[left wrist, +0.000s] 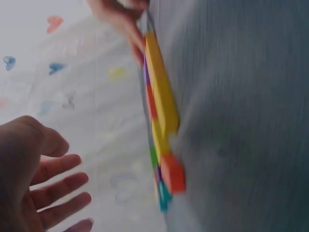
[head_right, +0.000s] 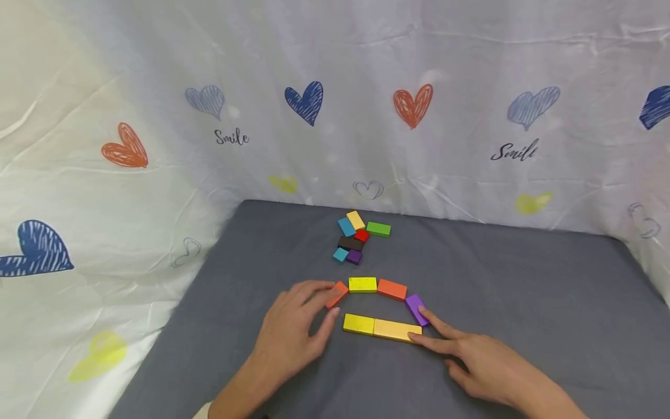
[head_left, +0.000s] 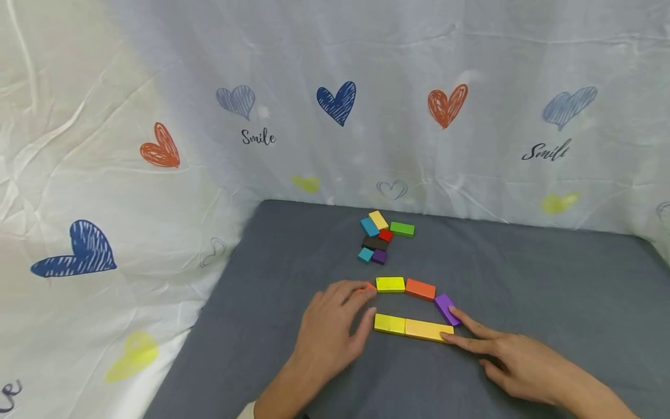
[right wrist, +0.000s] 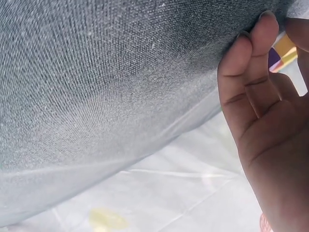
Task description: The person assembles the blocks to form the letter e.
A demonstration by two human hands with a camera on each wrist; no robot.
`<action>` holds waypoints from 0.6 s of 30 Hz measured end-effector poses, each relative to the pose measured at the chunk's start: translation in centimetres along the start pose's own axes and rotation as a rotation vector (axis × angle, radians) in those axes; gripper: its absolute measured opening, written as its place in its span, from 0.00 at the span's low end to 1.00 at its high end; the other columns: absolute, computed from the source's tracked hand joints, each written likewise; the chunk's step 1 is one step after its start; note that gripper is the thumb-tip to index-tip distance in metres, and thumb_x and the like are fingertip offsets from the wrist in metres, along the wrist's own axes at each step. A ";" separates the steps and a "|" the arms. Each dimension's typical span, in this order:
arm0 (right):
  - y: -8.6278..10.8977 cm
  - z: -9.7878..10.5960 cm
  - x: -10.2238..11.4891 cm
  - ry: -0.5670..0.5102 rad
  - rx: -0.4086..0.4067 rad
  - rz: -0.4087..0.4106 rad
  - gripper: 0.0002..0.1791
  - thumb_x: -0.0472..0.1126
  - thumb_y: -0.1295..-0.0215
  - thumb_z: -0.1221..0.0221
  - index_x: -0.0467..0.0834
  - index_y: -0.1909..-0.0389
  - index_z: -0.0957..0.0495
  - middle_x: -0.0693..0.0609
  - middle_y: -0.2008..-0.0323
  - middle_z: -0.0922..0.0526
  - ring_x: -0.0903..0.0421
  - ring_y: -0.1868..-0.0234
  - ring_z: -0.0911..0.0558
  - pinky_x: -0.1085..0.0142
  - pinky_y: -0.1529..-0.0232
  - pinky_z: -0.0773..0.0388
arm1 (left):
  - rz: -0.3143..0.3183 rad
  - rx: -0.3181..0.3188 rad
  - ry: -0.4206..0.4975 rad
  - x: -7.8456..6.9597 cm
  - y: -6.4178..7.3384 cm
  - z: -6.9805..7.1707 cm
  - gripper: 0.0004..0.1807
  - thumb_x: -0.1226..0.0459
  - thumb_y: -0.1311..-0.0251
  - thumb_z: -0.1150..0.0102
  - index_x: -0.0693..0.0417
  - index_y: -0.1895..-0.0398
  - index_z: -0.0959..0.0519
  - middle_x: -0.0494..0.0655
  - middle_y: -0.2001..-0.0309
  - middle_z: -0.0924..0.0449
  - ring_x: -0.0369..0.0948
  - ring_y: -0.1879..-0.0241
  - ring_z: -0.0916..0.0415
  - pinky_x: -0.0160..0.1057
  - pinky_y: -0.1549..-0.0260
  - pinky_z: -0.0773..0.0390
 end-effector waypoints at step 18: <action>0.2 -0.2 -0.1 -0.008 -0.039 0.014 0.43 0.30 0.32 0.36 0.65 0.20 0.33 0.48 0.15 0.46 0.74 0.82 0.46 0.75 0.78 0.40 | -0.069 0.089 -0.133 8.1 -12.8 -1.1 0.20 0.55 0.22 0.43 0.41 0.31 0.19 0.44 0.42 0.15 0.45 0.54 0.15 0.45 0.67 0.16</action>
Point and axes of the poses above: each hand's wrist, its own y-axis away from the middle knuckle, its own z-axis out of the back of the hand, x = y × z, the point moved 1 cm from there along -y, towards the middle knuckle
